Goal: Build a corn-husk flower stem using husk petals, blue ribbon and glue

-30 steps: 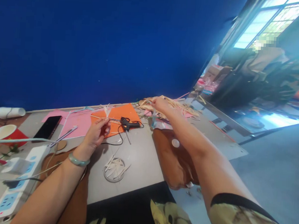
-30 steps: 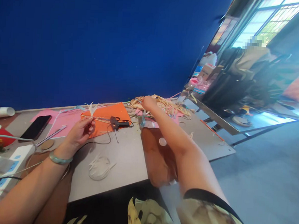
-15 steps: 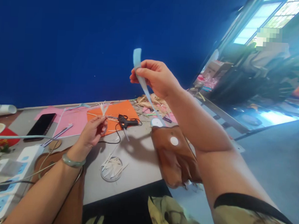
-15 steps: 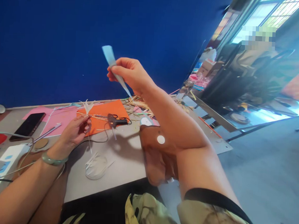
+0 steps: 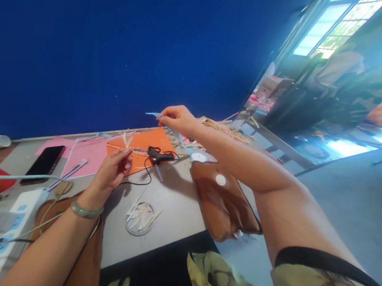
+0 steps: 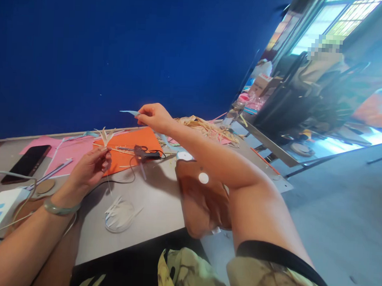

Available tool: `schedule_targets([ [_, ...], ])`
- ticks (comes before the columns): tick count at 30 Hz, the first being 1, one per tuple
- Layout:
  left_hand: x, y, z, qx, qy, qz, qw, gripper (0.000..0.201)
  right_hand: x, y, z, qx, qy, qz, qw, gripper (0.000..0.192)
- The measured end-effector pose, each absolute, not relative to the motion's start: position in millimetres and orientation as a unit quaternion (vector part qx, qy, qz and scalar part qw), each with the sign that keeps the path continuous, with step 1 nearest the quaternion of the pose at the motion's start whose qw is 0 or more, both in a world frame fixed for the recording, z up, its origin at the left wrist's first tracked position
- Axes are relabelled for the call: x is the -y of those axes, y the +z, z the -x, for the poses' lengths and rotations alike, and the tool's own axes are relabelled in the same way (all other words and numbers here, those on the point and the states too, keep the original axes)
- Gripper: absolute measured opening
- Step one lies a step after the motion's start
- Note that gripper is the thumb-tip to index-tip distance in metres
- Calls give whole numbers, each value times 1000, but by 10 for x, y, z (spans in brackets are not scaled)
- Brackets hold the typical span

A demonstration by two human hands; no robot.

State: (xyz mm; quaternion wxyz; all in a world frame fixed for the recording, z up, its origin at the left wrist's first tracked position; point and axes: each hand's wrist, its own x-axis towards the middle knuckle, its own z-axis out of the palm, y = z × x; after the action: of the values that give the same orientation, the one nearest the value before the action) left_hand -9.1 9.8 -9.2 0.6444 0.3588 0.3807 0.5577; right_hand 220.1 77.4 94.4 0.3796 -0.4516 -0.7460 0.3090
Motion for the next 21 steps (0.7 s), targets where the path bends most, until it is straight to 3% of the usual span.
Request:
schedule_targets([
  [4, -125, -135, 113, -380, 559, -352, 648, 19, -683, 1087, -2167, 743, 348, 415, 393, 7],
  [8, -153, -145, 118, -375, 585, -332, 638, 20, -573, 1149, -2054, 759, 408, 364, 352, 8],
  [21, -56, -2, 87, -365, 580, -349, 639, 41, -422, 592, -1714, 770, 435, 421, 201, 26],
])
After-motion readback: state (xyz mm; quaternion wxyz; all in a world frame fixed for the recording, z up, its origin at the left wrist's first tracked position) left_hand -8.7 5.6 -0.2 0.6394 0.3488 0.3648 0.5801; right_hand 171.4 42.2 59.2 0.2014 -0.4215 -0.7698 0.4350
